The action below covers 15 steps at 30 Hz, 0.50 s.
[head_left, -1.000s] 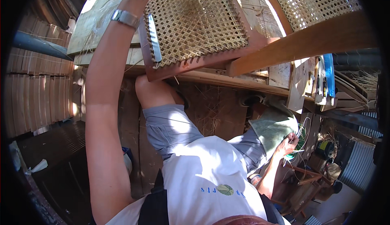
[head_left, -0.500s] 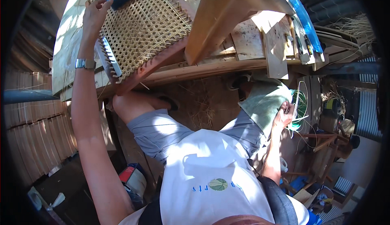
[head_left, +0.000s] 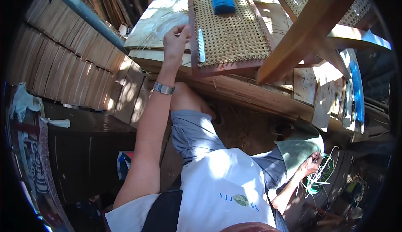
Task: Weaving and securing cane material into a chair seat frame.
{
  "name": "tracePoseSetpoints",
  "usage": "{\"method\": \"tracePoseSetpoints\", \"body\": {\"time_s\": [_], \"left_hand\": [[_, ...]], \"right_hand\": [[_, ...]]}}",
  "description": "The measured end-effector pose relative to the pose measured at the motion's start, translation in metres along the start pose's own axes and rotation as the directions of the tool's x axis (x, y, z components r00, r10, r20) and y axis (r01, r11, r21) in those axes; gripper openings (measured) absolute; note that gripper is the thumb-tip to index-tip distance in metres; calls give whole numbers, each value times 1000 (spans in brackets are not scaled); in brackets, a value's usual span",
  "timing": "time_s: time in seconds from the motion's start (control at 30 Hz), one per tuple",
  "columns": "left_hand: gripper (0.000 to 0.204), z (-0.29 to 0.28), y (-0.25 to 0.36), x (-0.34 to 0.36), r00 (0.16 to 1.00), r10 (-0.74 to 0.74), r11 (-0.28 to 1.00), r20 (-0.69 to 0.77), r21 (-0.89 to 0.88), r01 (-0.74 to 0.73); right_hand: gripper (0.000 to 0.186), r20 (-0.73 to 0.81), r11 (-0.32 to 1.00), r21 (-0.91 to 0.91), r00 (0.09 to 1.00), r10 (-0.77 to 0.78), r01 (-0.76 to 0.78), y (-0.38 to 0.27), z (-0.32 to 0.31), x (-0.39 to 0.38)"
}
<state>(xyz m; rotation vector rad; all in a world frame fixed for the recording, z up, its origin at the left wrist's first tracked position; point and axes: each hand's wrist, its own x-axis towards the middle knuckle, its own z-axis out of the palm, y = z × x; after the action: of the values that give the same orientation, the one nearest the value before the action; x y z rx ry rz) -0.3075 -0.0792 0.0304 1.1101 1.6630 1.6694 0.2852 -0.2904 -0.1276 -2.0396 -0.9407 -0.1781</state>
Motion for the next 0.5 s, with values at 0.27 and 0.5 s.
{"method": "tracePoseSetpoints", "body": {"time_s": [0.27, 0.5], "left_hand": [[25, -83, -66, 16, 965, -47, 999, -257, -34, 40], [26, -109, -101, 64, 856, 397, 807, -332, 570, -153]], "right_hand": [[30, 58, 996, 2, 995, -85, 85, 13, -4, 3], [45, 78, 977, -181, 992, -103, 116, 19, -12, 2]]}}
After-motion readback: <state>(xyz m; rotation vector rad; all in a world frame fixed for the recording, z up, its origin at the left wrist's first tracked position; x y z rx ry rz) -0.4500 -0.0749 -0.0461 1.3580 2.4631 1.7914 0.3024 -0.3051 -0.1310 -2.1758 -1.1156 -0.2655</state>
